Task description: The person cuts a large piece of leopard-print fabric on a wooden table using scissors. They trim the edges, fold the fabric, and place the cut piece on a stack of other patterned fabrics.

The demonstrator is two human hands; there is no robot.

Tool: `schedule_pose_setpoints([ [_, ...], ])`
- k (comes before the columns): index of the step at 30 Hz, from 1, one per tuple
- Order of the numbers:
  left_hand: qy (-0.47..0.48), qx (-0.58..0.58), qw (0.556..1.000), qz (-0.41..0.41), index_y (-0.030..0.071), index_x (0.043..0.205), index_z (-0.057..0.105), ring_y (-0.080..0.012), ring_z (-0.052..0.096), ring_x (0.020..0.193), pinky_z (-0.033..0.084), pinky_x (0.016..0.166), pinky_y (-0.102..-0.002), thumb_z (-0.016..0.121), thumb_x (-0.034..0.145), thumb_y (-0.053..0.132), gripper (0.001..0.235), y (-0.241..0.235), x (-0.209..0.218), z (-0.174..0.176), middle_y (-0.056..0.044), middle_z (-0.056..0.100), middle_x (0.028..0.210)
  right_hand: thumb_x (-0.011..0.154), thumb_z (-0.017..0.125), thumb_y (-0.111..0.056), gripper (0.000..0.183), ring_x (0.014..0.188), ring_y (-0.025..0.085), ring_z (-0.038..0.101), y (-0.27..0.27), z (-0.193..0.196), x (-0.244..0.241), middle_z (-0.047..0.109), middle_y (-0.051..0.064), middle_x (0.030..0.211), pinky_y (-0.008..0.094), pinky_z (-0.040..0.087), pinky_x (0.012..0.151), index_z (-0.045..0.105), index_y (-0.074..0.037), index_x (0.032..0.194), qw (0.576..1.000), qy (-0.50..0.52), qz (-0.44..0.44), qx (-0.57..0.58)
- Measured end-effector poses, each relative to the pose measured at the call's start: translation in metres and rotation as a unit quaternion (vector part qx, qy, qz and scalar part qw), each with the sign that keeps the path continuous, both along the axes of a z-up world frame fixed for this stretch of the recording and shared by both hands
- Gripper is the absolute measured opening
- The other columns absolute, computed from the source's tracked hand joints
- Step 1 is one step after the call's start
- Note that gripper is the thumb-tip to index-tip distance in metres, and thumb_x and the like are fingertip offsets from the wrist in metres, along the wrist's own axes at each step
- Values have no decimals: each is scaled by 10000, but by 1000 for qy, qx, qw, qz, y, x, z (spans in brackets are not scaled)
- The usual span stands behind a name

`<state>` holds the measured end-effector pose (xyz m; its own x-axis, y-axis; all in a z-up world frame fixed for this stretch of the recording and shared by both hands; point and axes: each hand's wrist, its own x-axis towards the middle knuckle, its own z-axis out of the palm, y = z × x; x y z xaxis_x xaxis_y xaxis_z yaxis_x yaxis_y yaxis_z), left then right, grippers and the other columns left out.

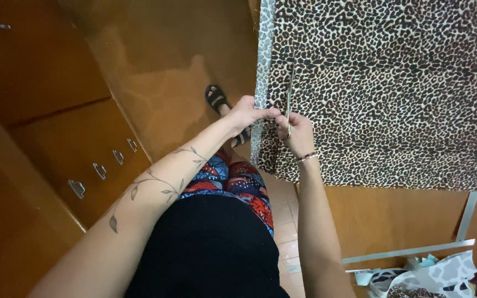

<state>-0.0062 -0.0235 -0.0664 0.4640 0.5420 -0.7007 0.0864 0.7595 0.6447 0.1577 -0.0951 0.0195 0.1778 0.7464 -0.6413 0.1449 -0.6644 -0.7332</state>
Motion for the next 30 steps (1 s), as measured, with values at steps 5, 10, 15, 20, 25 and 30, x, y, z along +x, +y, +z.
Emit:
schedule_pose_setpoints([
  [5,-9,-18,1000,4,122,758,780,-63,678,633,517,607,-175,928,711,219,182,-4,0,-8,17,730,685,938,762,-475,466,502,123,536,15,17,-2,566,31,487,262,429,553,649,-121,655,1000,-16,8,-4],
  [10,-31,-12,999,1,120,773,786,-57,684,663,524,665,-184,927,721,195,168,-11,-2,-28,14,740,706,909,800,-455,505,445,119,525,10,8,-4,543,24,427,235,411,531,608,-131,573,999,-33,8,20],
  [15,-55,19,998,-30,99,725,799,-67,663,651,514,707,-201,870,786,168,116,3,-6,-8,-19,757,730,889,823,-396,485,449,96,495,8,7,-3,515,11,424,229,377,510,563,-131,578,999,-10,-13,34],
  [20,-45,28,999,11,109,853,770,-102,629,761,517,770,-261,889,766,289,232,74,2,90,2,708,779,902,815,-388,498,432,102,483,1,-14,2,488,18,420,213,363,498,547,-115,583,998,21,-24,47],
  [25,39,65,997,24,102,880,775,-144,739,828,576,807,-288,924,715,429,396,113,17,37,-35,747,810,920,794,-382,443,440,97,495,-1,-20,3,514,27,449,217,368,494,584,-110,640,997,47,-30,49],
  [30,93,86,992,8,129,852,790,-187,758,808,587,785,-338,945,680,379,341,114,27,16,-17,752,798,954,740,-428,464,458,63,474,6,-18,5,518,-9,465,197,348,481,580,-118,649,999,29,-10,26],
])
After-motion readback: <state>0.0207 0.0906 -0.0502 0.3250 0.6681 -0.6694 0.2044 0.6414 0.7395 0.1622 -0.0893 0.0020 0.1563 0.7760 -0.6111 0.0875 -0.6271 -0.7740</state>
